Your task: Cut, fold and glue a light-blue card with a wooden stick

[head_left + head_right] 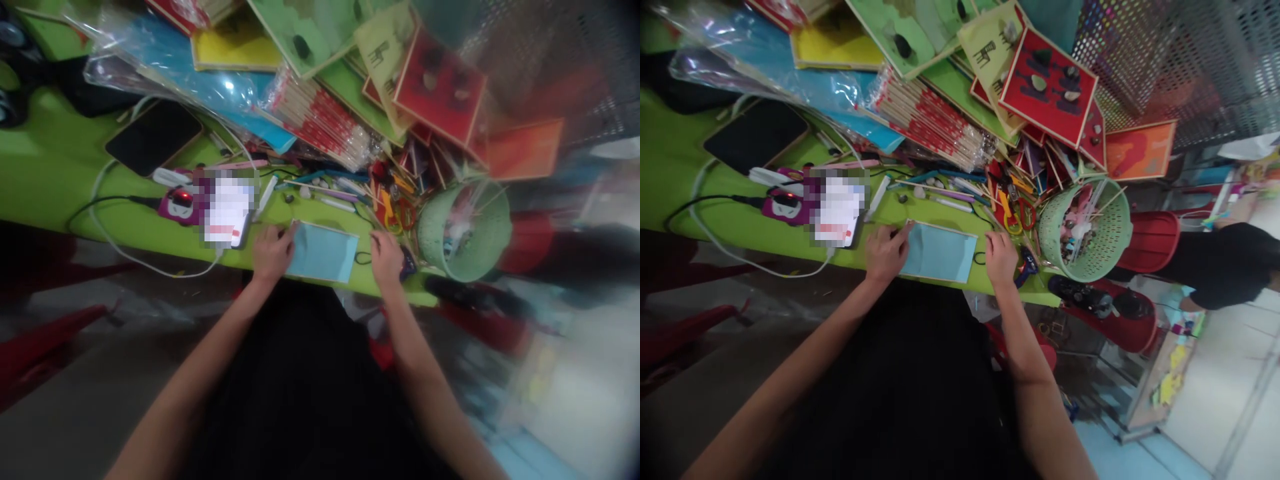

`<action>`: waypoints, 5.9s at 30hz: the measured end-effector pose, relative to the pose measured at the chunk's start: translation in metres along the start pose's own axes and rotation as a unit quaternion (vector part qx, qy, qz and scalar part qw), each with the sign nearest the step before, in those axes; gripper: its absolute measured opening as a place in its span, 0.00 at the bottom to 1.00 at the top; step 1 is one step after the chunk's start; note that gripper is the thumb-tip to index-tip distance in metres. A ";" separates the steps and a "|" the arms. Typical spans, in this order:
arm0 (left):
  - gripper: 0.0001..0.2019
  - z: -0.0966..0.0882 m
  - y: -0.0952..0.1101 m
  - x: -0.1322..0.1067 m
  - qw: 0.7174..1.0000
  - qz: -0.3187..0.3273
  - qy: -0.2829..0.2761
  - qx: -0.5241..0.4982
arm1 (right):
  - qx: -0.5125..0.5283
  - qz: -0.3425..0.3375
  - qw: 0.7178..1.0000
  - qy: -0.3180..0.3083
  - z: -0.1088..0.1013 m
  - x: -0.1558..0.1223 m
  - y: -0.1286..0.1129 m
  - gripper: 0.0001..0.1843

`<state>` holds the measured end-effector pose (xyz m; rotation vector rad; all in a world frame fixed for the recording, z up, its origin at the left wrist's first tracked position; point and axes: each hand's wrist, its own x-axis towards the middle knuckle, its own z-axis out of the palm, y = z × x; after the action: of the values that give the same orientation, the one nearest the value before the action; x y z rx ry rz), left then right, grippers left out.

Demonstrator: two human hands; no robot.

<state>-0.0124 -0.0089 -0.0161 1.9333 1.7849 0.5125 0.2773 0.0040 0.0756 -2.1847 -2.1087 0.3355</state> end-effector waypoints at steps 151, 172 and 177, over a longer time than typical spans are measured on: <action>0.21 0.002 0.002 0.001 0.999 -0.009 -0.010 0.053 | -0.109 -0.045 0.990 -0.078 0.045 -0.036 -0.016 0.31; 0.21 0.005 0.002 -0.001 0.999 -0.019 0.041 0.014 | -0.022 -0.129 0.988 -0.086 0.046 -0.008 -0.095 0.29; 0.21 0.007 0.002 -0.001 0.999 -0.035 0.030 0.013 | -0.024 -0.168 0.979 -0.112 0.059 0.005 -0.122 0.29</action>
<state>-0.0070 -0.0106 -0.0202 1.8838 1.8982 0.5324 0.1458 0.0090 0.0438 -1.8390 -2.5767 0.5238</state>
